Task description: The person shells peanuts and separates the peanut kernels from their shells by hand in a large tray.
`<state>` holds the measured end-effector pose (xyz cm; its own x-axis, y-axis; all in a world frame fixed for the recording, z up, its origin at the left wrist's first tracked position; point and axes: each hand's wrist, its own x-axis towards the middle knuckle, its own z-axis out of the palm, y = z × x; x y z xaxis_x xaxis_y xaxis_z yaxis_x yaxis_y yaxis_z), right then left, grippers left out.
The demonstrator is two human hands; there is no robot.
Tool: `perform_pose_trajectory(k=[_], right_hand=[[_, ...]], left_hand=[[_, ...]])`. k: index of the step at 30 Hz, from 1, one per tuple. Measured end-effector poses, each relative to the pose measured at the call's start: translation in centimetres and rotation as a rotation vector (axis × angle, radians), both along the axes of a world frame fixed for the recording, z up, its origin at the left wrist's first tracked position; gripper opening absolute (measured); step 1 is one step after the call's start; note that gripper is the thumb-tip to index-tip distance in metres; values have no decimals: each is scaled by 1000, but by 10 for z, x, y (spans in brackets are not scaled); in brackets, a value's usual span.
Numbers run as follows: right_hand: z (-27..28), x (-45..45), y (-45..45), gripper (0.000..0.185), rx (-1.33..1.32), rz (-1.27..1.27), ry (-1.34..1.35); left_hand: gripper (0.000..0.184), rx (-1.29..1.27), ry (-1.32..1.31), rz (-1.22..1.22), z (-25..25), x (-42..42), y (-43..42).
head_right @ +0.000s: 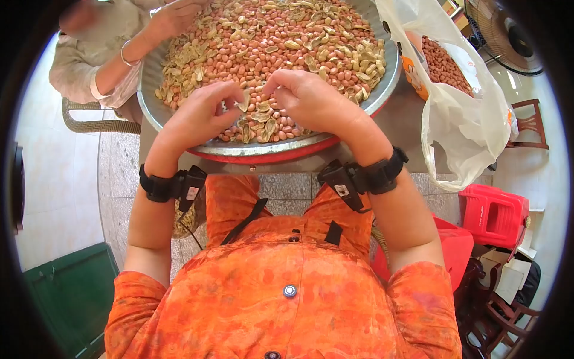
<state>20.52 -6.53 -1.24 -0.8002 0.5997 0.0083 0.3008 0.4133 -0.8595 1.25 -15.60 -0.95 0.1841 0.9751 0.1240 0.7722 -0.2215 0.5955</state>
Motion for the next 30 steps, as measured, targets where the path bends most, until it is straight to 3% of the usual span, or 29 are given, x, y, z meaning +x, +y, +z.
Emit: perform_pose_trajectory(k=[2,4,5,9,11,13,17,20,24,26,30], right_hand=[[7,-2,-3,23,14,56,-56],[11,-5,-8,33,339,117,-246],[8,-9,-9,42,376,144,-261],[5,-18,-11,38,402,326,-323],[4,-15,-14,35,380,204,-294],[-6,-14,-12,32,384,23,-214],[-9,-15,-4,33,367,-95,-89],[-9,-13,0,28,345,-150,-73],[-12,-10,1,17,299,-170,12],[-6,-10,0,14,-63,-158,21],[-3,-8,0,13,-71,-165,99]], left_hand=[[20,-29,38,-73,-1,-1,0],[21,-56,76,-148,1,0,3],[19,-149,133,-168,4,5,3],[14,-184,113,-162,-4,8,6],[14,-200,42,-111,-9,7,6],[12,170,42,141,-15,6,8],[9,236,-75,233,-19,3,10],[10,86,-58,203,-18,4,9],[9,120,135,229,-13,7,7],[10,133,121,217,-17,4,9],[11,107,81,153,-24,3,9]])
